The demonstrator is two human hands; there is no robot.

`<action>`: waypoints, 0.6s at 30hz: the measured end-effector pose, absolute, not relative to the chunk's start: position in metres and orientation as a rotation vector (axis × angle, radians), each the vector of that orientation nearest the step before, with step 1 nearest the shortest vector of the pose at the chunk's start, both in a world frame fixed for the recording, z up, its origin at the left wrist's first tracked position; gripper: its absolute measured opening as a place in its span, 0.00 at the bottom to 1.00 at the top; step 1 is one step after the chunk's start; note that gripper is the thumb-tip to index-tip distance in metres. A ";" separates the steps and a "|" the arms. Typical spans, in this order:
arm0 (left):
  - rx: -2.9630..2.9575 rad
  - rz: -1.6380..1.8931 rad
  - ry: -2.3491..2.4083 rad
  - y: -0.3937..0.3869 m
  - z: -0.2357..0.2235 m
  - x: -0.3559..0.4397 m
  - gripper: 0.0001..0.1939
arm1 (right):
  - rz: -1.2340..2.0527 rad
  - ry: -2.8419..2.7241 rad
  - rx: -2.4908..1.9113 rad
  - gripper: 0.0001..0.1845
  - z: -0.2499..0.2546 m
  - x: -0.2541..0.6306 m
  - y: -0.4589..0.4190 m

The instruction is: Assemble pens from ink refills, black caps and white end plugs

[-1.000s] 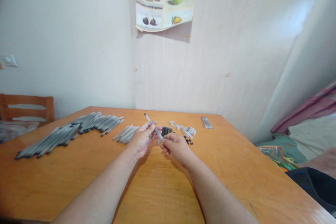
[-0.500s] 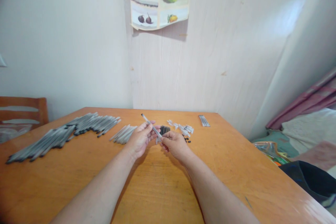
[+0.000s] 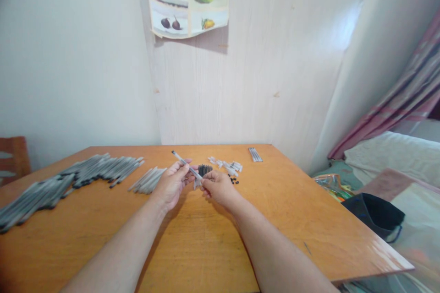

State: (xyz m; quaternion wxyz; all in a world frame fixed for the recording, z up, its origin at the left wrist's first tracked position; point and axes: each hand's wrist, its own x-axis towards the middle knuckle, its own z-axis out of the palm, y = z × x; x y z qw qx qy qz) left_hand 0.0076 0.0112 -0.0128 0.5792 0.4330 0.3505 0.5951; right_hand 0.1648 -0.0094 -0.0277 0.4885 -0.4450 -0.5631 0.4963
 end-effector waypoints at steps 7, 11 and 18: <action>0.977 1.398 0.810 0.012 -0.014 0.008 0.13 | 1.169 -1.367 -1.083 0.08 -0.029 0.168 -0.007; 0.992 1.404 0.813 0.013 -0.015 0.007 0.12 | 1.208 -1.334 -1.076 0.11 -0.031 0.169 -0.006; 0.959 1.412 0.799 0.015 -0.017 0.006 0.12 | 1.262 -1.297 -1.038 0.15 -0.029 0.170 -0.008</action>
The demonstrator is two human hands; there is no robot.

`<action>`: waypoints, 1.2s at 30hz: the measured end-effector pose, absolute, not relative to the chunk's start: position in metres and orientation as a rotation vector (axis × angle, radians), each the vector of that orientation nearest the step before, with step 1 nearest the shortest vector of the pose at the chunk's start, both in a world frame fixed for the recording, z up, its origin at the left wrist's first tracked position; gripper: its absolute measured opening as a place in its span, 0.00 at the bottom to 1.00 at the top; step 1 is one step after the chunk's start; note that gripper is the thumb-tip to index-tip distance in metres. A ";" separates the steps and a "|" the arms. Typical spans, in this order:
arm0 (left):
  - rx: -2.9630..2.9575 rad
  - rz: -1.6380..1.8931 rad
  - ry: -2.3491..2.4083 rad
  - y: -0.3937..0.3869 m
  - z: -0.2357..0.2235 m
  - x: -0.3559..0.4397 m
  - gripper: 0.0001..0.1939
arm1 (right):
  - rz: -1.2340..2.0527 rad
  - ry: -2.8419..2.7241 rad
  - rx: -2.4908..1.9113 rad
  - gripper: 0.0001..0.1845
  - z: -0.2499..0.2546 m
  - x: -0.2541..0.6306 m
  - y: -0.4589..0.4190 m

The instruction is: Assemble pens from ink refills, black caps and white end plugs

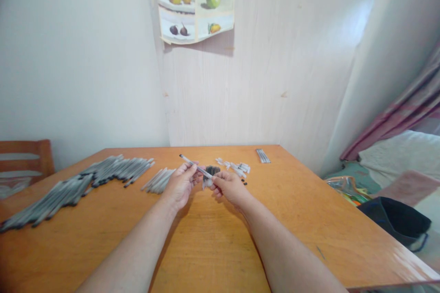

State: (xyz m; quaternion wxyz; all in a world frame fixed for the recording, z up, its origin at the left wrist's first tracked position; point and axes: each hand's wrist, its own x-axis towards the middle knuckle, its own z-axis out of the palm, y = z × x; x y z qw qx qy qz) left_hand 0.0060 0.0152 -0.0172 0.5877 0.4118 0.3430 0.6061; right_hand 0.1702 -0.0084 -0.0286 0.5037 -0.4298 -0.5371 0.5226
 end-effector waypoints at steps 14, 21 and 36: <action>0.837 1.503 0.765 0.017 -0.009 -0.002 0.14 | 1.212 -1.156 -0.998 0.12 -0.025 0.179 -0.004; 0.860 1.487 0.762 0.023 -0.015 -0.003 0.11 | 1.236 -1.122 -0.990 0.10 -0.027 0.181 0.000; 0.891 1.415 0.738 0.029 -0.020 -0.005 0.10 | 1.547 -1.132 -1.140 0.04 -0.024 0.193 0.005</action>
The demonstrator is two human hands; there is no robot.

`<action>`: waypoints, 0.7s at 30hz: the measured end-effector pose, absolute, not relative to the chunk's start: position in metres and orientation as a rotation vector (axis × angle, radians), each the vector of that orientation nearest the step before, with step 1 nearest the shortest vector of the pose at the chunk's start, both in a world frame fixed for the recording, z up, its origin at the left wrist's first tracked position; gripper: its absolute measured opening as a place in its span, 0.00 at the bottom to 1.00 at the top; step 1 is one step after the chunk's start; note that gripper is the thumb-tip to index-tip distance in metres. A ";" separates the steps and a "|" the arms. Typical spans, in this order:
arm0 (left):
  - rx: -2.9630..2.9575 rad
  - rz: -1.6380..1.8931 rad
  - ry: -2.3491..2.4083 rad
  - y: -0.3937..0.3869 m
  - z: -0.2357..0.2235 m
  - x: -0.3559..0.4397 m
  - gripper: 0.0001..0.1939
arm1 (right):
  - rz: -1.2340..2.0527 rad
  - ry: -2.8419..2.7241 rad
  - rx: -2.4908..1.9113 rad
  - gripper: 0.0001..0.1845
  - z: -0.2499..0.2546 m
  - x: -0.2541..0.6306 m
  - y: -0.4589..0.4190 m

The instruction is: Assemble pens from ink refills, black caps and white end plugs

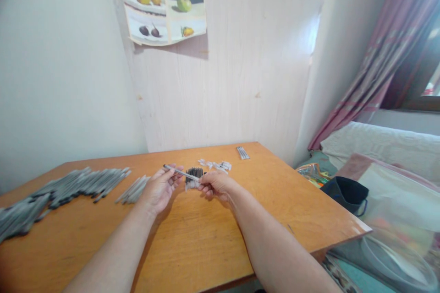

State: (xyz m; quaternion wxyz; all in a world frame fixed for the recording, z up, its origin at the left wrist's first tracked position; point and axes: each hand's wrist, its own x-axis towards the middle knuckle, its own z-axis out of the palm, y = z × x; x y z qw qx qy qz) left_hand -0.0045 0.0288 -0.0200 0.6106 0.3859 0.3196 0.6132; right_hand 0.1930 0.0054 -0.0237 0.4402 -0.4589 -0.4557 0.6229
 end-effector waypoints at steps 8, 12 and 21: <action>1.153 1.485 1.098 0.028 -0.029 0.000 0.16 | 1.111 -1.043 -1.161 0.03 -0.009 0.201 0.017; 1.351 1.468 1.179 0.034 -0.038 0.002 0.17 | 0.912 -0.928 -1.209 0.01 -0.007 0.213 0.033; 1.866 1.410 1.364 0.041 -0.048 0.001 0.14 | 0.560 -0.857 -1.495 0.04 -0.018 0.277 0.067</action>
